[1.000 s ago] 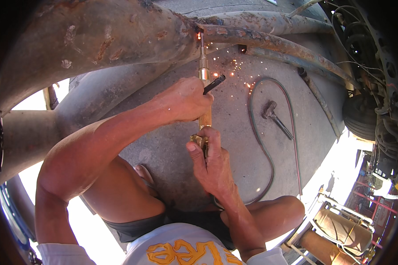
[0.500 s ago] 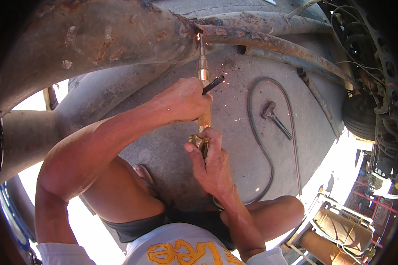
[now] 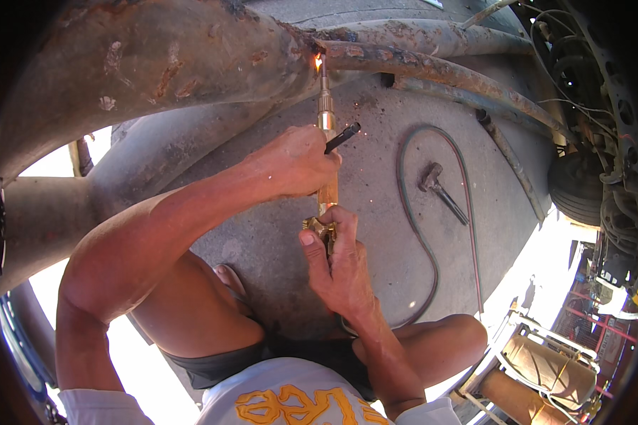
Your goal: The person sits under a vehicle and uses a blowtorch to heat and cut a rusty metal pipe. They hold the torch steadily against the pipe, creating sparks as the metal is severed.
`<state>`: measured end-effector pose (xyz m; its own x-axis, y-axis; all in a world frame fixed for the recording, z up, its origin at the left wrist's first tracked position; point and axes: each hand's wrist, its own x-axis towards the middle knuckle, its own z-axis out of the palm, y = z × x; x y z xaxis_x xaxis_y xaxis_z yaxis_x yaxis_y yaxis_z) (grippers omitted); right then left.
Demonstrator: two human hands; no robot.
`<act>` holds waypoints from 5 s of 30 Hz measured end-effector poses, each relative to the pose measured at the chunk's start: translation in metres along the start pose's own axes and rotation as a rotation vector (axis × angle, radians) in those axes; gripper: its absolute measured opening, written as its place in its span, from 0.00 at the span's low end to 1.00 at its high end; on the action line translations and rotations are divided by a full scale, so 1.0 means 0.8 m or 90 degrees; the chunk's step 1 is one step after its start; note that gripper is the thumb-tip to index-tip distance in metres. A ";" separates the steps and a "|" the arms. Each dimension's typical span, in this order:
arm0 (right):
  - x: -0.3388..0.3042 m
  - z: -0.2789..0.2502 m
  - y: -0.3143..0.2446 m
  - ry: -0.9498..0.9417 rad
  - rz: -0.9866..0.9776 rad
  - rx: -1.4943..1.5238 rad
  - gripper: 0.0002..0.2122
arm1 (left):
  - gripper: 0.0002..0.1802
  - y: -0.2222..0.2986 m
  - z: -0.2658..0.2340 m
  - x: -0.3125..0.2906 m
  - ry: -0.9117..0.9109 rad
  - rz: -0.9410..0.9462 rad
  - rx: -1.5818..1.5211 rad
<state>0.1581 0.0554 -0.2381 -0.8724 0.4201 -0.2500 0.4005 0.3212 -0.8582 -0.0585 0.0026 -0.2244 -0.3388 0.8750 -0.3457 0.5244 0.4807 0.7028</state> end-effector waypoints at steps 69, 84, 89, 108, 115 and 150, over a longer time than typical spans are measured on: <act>0.003 -0.002 -0.010 -0.008 0.038 -0.025 0.18 | 0.10 0.013 0.002 0.006 0.006 -0.061 0.120; 0.004 -0.002 -0.005 -0.007 -0.009 -0.044 0.18 | 0.11 0.016 -0.002 0.004 -0.005 -0.076 0.097; 0.003 -0.003 -0.005 -0.011 0.001 -0.031 0.18 | 0.11 0.020 -0.006 0.000 -0.018 -0.104 0.058; 0.002 -0.005 -0.008 -0.006 0.002 -0.041 0.17 | 0.12 0.023 -0.008 -0.004 -0.019 -0.085 0.048; 0.000 -0.005 -0.007 -0.007 0.002 -0.045 0.17 | 0.19 0.020 -0.007 -0.005 0.024 -0.158 -0.165; -0.003 -0.004 -0.006 -0.003 0.022 -0.018 0.18 | 0.12 0.016 0.002 0.000 -0.019 -0.078 0.039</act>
<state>0.1593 0.0554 -0.2315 -0.8593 0.4276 -0.2805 0.4376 0.3309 -0.8361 -0.0510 0.0089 -0.2162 -0.3809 0.8100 -0.4459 0.5274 0.5864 0.6147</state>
